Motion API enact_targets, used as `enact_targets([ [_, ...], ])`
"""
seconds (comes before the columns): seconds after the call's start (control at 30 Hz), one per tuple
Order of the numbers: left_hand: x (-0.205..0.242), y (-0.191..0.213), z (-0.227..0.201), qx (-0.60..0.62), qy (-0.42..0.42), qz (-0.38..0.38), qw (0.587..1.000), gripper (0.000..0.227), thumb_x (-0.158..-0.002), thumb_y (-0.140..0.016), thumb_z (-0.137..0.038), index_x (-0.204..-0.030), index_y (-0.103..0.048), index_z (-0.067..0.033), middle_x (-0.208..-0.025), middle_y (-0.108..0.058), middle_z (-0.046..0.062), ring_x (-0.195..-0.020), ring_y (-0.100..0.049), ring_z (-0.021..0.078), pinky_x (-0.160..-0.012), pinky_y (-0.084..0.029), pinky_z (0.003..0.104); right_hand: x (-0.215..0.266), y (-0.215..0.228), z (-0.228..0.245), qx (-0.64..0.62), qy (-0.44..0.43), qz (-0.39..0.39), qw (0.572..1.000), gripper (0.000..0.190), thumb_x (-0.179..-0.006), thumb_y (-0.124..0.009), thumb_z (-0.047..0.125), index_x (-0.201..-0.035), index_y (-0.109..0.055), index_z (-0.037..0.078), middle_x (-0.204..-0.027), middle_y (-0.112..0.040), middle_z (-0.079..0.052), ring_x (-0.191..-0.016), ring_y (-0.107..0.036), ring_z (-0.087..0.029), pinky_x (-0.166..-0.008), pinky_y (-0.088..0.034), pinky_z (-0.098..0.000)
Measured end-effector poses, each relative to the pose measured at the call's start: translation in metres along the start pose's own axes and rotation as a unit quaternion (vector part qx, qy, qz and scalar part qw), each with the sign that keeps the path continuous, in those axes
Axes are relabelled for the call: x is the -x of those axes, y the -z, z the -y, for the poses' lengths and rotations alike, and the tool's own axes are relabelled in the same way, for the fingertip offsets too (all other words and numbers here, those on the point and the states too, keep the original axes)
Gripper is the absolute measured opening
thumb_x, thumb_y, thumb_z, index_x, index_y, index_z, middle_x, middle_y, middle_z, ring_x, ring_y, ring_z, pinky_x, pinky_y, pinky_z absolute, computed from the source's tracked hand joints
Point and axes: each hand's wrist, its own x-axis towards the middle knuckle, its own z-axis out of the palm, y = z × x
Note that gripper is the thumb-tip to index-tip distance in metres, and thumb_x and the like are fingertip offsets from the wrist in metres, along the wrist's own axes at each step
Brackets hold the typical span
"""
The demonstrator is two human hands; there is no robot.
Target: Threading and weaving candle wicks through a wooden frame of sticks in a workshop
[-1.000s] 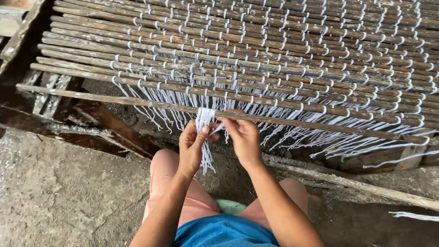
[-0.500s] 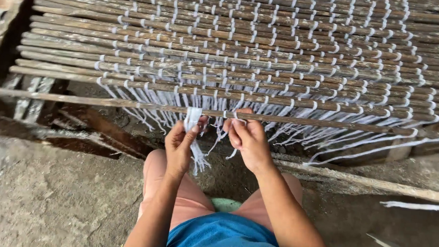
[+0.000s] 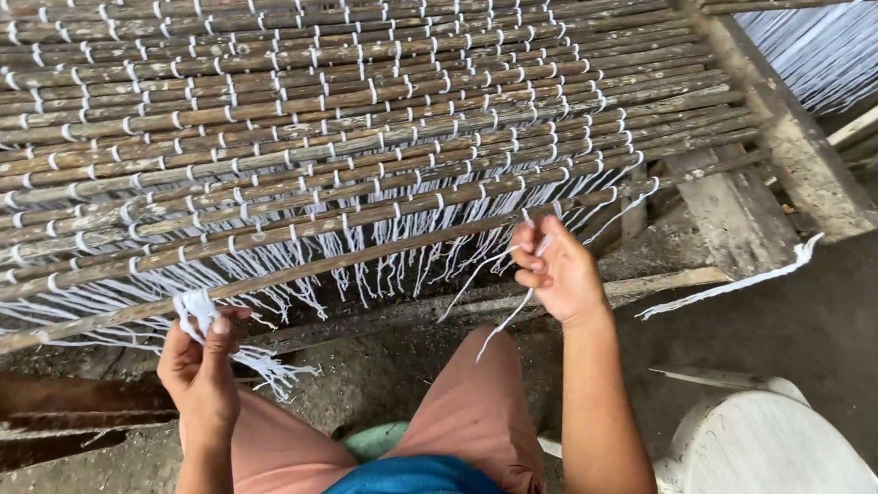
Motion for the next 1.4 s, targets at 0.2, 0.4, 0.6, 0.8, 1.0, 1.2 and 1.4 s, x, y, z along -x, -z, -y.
enact_targets([
  [0.2,-0.003,-0.001,0.011,0.017,-0.019,0.001,1.000,0.007,-0.108,-0.063,-0.019,-0.104,-0.062,-0.0136,-0.089,-0.066,0.002,-0.095,-0.073,0.0154,-0.070,-0.040,0.021,-0.012,0.028,0.003,-0.005,0.010,-0.075,0.997,0.027,-0.104,-0.045,0.038,-0.087,-0.051,0.017,-0.088,-0.055,-0.002,-0.062,-0.037,-0.008,-0.042,-0.025,-0.0190],
  [0.4,0.001,0.001,0.002,0.005,-0.005,0.002,1.000,0.006,-0.108,-0.061,-0.018,-0.107,-0.061,-0.0116,-0.098,-0.071,0.010,-0.074,-0.054,0.0067,-0.068,-0.041,0.022,-0.027,0.020,-0.002,-0.015,0.041,-0.112,0.993,0.040,-0.102,-0.033,0.034,-0.089,-0.058,0.006,-0.079,-0.056,-0.005,-0.059,-0.036,-0.011,-0.042,-0.020,-0.0204],
  [0.6,0.001,0.006,0.010,0.043,-0.005,0.020,0.999,0.005,-0.105,-0.064,-0.021,-0.104,-0.061,-0.0166,-0.100,-0.071,0.001,-0.095,-0.070,0.0122,-0.088,-0.052,0.027,-0.047,0.030,-0.093,0.162,0.162,-0.217,0.949,0.063,-0.093,-0.034,0.076,-0.091,-0.056,0.017,-0.064,-0.043,0.009,-0.050,-0.027,-0.004,-0.045,-0.023,-0.0215],
  [0.8,0.000,-0.021,-0.013,-0.042,-0.005,-0.075,0.996,0.020,-0.105,-0.056,-0.026,-0.099,-0.070,-0.0125,-0.073,-0.055,0.004,-0.067,-0.042,0.0095,-0.066,-0.038,0.026,-0.061,0.181,-0.318,0.341,0.100,-0.305,0.884,0.047,-0.100,-0.070,0.052,-0.082,-0.054,0.011,-0.072,-0.048,-0.001,-0.068,-0.043,-0.011,-0.059,-0.038,-0.0256],
  [1.0,-0.001,-0.020,-0.012,0.026,-0.034,-0.075,0.996,0.015,-0.103,-0.061,-0.016,-0.100,-0.069,-0.0045,-0.077,-0.069,0.009,-0.065,-0.044,0.0103,-0.063,-0.036,0.025,-0.035,0.037,-0.306,0.530,-0.416,0.172,0.719,0.024,-0.095,-0.069,0.030,-0.097,-0.067,0.006,-0.079,-0.064,-0.008,-0.050,-0.057,-0.010,-0.034,-0.041,-0.0174],
  [1.2,0.001,-0.025,-0.030,0.033,-0.051,-0.074,0.995,0.010,-0.102,-0.064,-0.012,-0.098,-0.067,-0.0037,-0.071,-0.065,0.006,-0.068,-0.046,0.0092,-0.064,-0.040,0.025,-0.069,-0.182,-0.232,0.327,0.165,0.083,0.927,0.025,-0.095,-0.073,0.005,-0.119,-0.070,0.006,-0.087,-0.065,-0.003,-0.077,-0.059,-0.007,-0.073,-0.055,-0.0223],
  [1.4,0.001,-0.027,-0.030,0.088,-0.025,-0.078,0.993,0.013,-0.099,-0.068,-0.014,-0.094,-0.073,-0.0031,-0.072,-0.068,0.010,-0.068,-0.058,0.0139,-0.068,-0.048,0.028,-0.068,-0.201,-0.223,0.219,0.143,0.068,0.963,0.016,-0.097,-0.070,0.006,-0.113,-0.072,0.005,-0.099,-0.074,-0.007,-0.086,-0.063,-0.009,-0.084,-0.059,-0.0318],
])
